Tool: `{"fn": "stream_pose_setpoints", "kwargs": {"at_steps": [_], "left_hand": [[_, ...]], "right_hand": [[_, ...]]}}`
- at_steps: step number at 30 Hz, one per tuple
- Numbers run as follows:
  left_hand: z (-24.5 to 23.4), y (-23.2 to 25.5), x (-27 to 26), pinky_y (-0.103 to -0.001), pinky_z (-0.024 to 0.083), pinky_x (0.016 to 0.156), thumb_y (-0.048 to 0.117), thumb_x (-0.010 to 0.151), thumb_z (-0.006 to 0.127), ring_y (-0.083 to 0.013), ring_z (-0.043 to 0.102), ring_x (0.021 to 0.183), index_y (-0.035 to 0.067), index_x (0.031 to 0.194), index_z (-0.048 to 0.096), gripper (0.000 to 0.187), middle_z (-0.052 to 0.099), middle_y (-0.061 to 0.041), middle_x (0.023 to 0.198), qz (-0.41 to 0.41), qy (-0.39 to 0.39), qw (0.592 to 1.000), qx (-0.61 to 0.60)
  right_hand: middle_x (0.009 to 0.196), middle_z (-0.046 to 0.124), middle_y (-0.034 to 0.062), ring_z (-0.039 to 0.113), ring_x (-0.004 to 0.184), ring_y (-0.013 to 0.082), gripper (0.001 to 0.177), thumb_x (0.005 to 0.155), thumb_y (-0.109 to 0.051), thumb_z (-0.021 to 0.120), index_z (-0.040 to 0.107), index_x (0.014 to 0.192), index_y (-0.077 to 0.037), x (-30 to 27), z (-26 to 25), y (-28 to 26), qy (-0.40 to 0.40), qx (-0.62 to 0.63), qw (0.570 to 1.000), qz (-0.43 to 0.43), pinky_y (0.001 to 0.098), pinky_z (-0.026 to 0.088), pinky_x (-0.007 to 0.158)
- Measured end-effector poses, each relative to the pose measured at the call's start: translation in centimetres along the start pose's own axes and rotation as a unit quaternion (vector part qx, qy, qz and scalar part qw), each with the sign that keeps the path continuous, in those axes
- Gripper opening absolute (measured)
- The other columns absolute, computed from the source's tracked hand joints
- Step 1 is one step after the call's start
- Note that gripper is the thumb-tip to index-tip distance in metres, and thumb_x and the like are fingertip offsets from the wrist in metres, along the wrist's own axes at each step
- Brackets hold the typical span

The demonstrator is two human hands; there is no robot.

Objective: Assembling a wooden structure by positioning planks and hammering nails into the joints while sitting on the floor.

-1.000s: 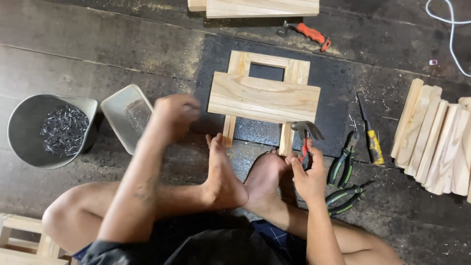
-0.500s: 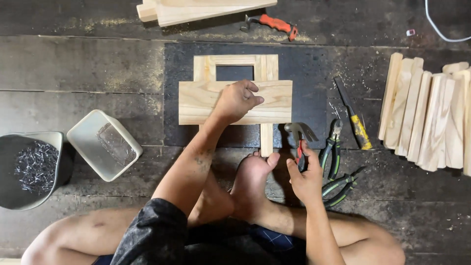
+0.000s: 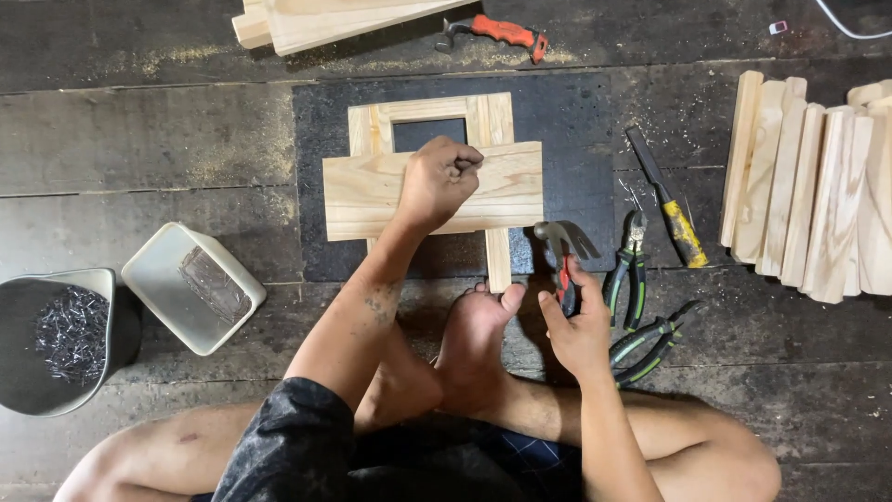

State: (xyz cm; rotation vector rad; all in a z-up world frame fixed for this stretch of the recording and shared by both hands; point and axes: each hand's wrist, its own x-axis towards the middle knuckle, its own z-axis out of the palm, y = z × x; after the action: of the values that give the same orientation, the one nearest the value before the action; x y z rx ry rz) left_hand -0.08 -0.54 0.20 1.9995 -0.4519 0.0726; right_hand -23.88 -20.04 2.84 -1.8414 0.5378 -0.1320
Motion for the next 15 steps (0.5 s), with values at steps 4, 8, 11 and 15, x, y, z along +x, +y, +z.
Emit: {"fn": "stream_pose_setpoints", "kwargs": {"at_steps": [4,8,11,15], "left_hand": [[-0.1,0.6,0.4,-0.036,0.061,0.086,0.003,0.082,0.08,-0.0278,0.076,0.085,0.017,0.097,0.082,0.021,0.071,-0.004,0.082,0.032,-0.005,0.999,-0.021],[0.7,-1.5,0.0,-0.042,0.055,0.099,0.003,0.086,0.08,-0.0333,0.076,0.098,0.016,0.097,0.08,0.017,0.075,-0.007,0.082,0.062,-0.014,0.998,0.004],[1.3,-3.0,-0.7,-0.046,0.045,0.112,0.004,0.085,0.084,-0.0308,0.077,0.105,0.016,0.093,0.075,0.017,0.078,-0.006,0.084,0.07,-0.012,0.997,0.044],[1.6,-3.6,-1.0,-0.045,0.04,0.118,0.007,0.084,0.086,-0.0247,0.079,0.101,0.017,0.092,0.067,0.023,0.079,-0.002,0.084,0.058,-0.006,0.996,0.07]], "right_hand": [[0.143,0.062,0.0188,0.065,0.123,0.0283,0.053,0.09,-0.003,0.073,0.054,0.139,0.005,-0.2,0.3,0.7,-0.016,-0.036,0.998,-0.042,0.035,0.052,0.102],[0.144,0.061,0.0204,0.063,0.129,0.0312,0.053,0.089,-0.004,0.074,0.054,0.138,0.005,0.0,0.3,0.9,-0.019,-0.045,0.997,-0.056,0.0373,0.05,0.107],[0.145,0.06,0.0208,0.062,0.133,0.0325,0.052,0.089,-0.003,0.073,0.055,0.137,0.005,-0.1,0.4,0.5,-0.02,-0.051,0.997,-0.058,0.0384,0.048,0.109],[0.147,0.06,0.0194,0.063,0.128,0.03,0.052,0.09,-0.003,0.073,0.054,0.138,0.004,-0.2,0.4,0.5,-0.02,-0.042,0.998,-0.049,0.0361,0.051,0.103]]}}
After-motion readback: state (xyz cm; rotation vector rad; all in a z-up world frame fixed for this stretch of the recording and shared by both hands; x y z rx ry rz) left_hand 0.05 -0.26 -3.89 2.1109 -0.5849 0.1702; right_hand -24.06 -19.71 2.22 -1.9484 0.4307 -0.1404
